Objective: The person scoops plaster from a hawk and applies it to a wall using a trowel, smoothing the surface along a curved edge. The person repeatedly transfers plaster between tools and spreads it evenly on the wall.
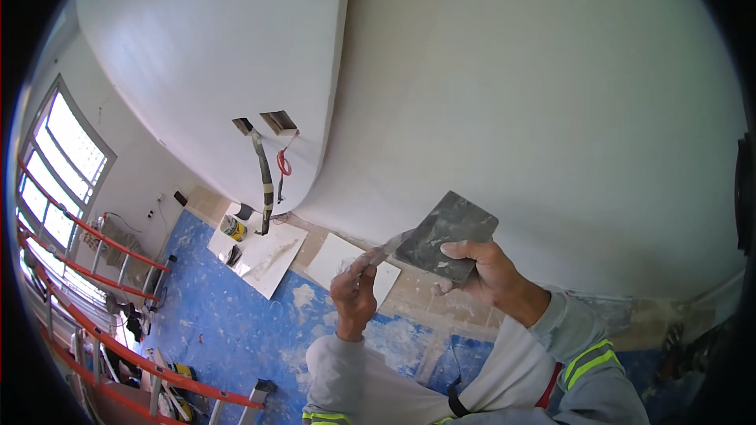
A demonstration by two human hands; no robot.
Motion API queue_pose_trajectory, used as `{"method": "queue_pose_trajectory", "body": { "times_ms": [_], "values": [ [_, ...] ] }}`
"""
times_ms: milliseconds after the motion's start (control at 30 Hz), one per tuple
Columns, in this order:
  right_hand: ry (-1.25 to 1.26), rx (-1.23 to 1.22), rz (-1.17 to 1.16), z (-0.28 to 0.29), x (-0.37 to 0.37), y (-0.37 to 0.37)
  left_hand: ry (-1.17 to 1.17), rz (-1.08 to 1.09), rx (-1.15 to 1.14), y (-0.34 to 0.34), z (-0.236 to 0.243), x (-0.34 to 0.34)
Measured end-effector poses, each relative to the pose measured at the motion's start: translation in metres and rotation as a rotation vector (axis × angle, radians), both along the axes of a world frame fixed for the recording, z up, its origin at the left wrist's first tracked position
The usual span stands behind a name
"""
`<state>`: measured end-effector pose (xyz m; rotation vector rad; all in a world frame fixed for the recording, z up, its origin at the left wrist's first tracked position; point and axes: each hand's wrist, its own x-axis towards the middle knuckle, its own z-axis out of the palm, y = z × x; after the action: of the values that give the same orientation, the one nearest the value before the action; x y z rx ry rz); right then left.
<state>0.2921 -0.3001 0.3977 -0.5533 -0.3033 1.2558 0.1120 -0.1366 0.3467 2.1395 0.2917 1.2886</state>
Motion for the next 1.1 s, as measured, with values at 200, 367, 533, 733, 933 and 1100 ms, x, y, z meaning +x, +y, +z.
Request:
{"method": "queue_pose_trajectory", "body": {
  "times_ms": [200,367,533,733,933,1100],
  "values": [
    [0.023,-0.179,-0.06,-0.011,0.005,-0.003,0.493,0.081,0.458,0.016,-0.011,-0.001],
    [-0.687,0.141,-0.474,0.02,0.012,-0.01,0.524,0.043,0.022,0.019,-0.035,-0.003],
    [-1.386,0.258,-1.211,0.075,0.053,0.013,0.083,-0.134,-0.58,0.017,-0.022,0.006],
    [-1.629,0.322,-1.498,0.188,0.093,0.066,0.11,-0.281,-0.596,0.006,0.001,-0.008],
    [-1.895,0.538,-1.77,0.243,0.104,0.084,0.075,-0.323,-0.635,-0.001,0.009,-0.014],
    [-1.789,0.56,-1.813,0.264,0.106,0.089,0.08,-0.166,-0.683,-0.008,0.019,-0.005]
  ]
}}
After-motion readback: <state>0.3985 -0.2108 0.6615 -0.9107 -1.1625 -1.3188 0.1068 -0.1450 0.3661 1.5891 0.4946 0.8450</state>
